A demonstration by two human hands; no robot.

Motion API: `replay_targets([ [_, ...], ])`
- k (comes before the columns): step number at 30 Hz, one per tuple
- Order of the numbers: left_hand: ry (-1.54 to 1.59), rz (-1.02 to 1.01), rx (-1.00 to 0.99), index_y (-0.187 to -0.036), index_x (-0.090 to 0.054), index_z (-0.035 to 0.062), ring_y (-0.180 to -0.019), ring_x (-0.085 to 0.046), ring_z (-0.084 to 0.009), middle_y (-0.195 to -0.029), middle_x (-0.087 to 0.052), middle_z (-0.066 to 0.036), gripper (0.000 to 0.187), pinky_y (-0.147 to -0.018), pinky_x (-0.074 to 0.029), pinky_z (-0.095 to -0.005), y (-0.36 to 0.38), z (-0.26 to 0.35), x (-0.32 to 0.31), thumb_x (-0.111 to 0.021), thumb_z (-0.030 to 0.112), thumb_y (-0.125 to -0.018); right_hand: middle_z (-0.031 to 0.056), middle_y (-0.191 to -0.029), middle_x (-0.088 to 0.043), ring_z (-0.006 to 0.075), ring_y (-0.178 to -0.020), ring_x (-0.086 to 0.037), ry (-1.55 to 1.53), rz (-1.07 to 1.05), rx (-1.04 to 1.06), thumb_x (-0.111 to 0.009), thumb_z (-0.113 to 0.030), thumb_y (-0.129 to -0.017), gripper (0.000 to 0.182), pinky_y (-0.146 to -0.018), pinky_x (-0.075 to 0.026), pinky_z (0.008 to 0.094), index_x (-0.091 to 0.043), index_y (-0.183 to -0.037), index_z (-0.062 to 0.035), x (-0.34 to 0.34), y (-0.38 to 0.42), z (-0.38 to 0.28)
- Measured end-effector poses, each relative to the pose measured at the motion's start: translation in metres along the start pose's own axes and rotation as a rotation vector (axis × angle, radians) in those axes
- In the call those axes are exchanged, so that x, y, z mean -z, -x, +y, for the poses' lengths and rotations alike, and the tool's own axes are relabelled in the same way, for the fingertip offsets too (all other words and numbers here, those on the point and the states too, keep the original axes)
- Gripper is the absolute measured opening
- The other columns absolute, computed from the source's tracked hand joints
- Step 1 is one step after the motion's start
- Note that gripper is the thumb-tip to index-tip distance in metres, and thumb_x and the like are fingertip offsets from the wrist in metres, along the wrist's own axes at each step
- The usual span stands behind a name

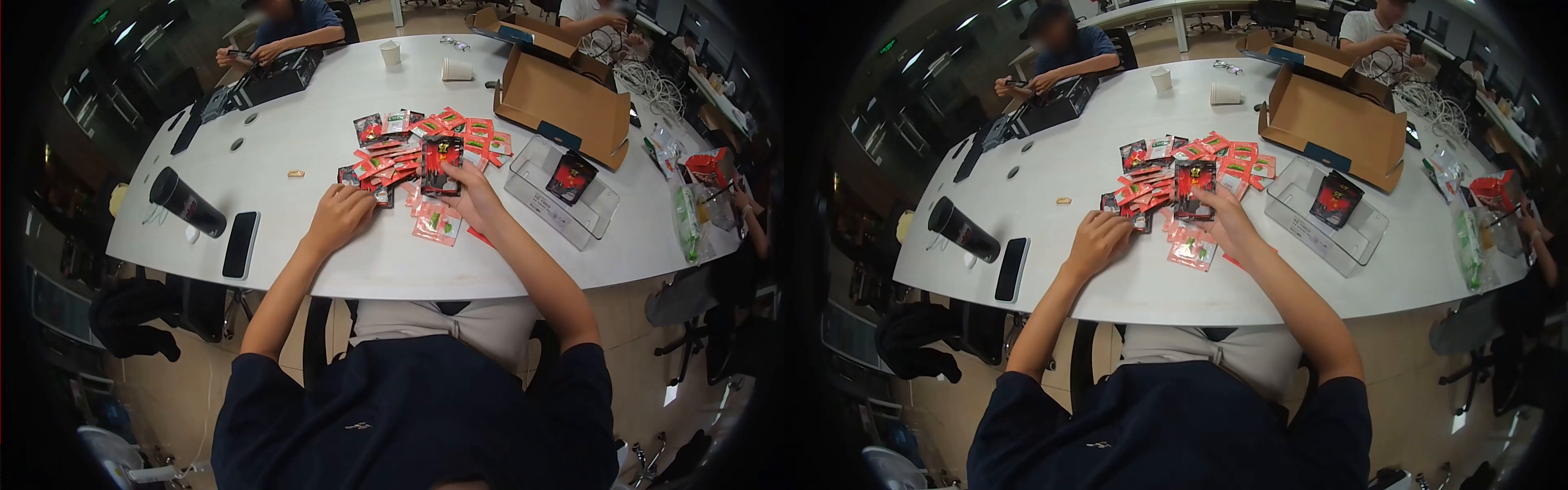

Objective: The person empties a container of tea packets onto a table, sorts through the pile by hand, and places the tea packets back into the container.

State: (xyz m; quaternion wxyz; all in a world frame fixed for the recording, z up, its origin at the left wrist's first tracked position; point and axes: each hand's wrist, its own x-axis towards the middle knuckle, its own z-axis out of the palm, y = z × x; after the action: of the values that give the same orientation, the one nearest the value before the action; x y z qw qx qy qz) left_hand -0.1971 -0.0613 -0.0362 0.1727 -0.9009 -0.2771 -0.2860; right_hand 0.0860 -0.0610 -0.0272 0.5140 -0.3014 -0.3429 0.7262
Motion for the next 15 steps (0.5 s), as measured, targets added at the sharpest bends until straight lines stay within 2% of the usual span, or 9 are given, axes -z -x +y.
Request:
replay_targets([
  [3,-0.014,0.088,0.102,-0.091,-0.065,0.0063,-0.084,-0.064,-0.0215,-0.090,-0.068,-0.003,0.012,-0.077,-0.049,-0.0361,0.005,0.001,0.000,-0.074,0.010,-0.083,0.0105,-0.123,-0.067,0.0199,-0.112,-0.067,-0.072,0.049,0.009,-0.057,-0.024,-0.101,0.031,-0.102,-0.049,0.0438,-0.053,-0.128,-0.0087,-0.003,0.003,-0.005],
  [5,0.023,0.087,0.161,-0.092,-0.066,0.0062,-0.087,-0.064,-0.0229,-0.094,-0.068,-0.004,0.014,-0.077,-0.049,-0.0375,0.007,0.008,0.003,-0.074,0.013,-0.084,0.0113,-0.126,-0.066,0.0211,-0.113,-0.066,-0.081,-0.038,0.001,-0.054,-0.022,-0.103,0.033,-0.102,-0.049,0.0447,-0.052,-0.132,-0.0072,-0.003,0.013,-0.004],
  [7,0.125,0.029,0.182,-0.092,-0.066,0.0055,-0.089,-0.064,-0.0253,-0.100,-0.067,-0.006,0.018,-0.076,-0.048,-0.0396,0.002,0.018,0.010,-0.076,0.018,-0.084,0.0094,-0.125,-0.066,0.0205,-0.111,-0.066,-0.091,0.017,0.064,-0.053,-0.023,-0.103,0.032,-0.097,-0.053,0.0435,-0.053,-0.131,-0.0076,-0.008,0.031,-0.007],
  [11,0.109,0.023,0.184,-0.091,-0.066,0.0046,-0.093,-0.063,-0.0275,-0.105,-0.065,-0.009,0.023,-0.077,-0.048,-0.0409,0.013,0.034,0.012,-0.078,0.024,-0.083,0.0112,-0.126,-0.064,0.0215,-0.117,-0.064,-0.186,0.024,0.128,-0.054,-0.020,-0.102,0.032,-0.095,-0.054,0.0452,-0.052,-0.131,-0.0061,-0.005,0.068,0.005],
  [13,0.268,-0.126,0.467,-0.090,-0.066,0.0031,-0.095,-0.062,-0.0296,-0.104,-0.063,-0.011,0.030,-0.081,-0.049,-0.0416,0.021,0.049,0.028,-0.080,0.028,-0.081,0.0108,-0.127,-0.063,0.0223,-0.118,-0.062,-0.216,0.084,0.125,-0.056,-0.017,-0.101,0.031,-0.096,-0.054,0.0452,-0.051,-0.130,-0.0065,0.004,0.078,0.021],
  [14,0.266,-0.124,0.471,-0.090,-0.066,0.0031,-0.095,-0.062,-0.0296,-0.104,-0.063,-0.011,0.030,-0.081,-0.049,-0.0416,0.024,0.058,0.034,-0.080,0.028,-0.081,0.0106,-0.127,-0.062,0.0226,-0.117,-0.063,-0.239,0.074,0.128,-0.056,-0.017,-0.101,0.031,-0.097,-0.053,0.0451,-0.051,-0.130,-0.0065,-0.001,0.086,0.023],
  [15,0.282,-0.149,0.596,-0.093,-0.065,0.0026,-0.096,-0.061,-0.0310,-0.105,-0.062,-0.013,0.032,-0.082,-0.049,-0.0419,0.026,0.065,0.039,-0.080,0.028,-0.080,0.0105,-0.128,-0.062,0.0229,-0.116,-0.063,-0.267,0.064,0.134,-0.057,-0.016,-0.100,0.031,-0.098,-0.052,0.0450,-0.050,-0.129,-0.0065,-0.006,0.092,0.028],
])
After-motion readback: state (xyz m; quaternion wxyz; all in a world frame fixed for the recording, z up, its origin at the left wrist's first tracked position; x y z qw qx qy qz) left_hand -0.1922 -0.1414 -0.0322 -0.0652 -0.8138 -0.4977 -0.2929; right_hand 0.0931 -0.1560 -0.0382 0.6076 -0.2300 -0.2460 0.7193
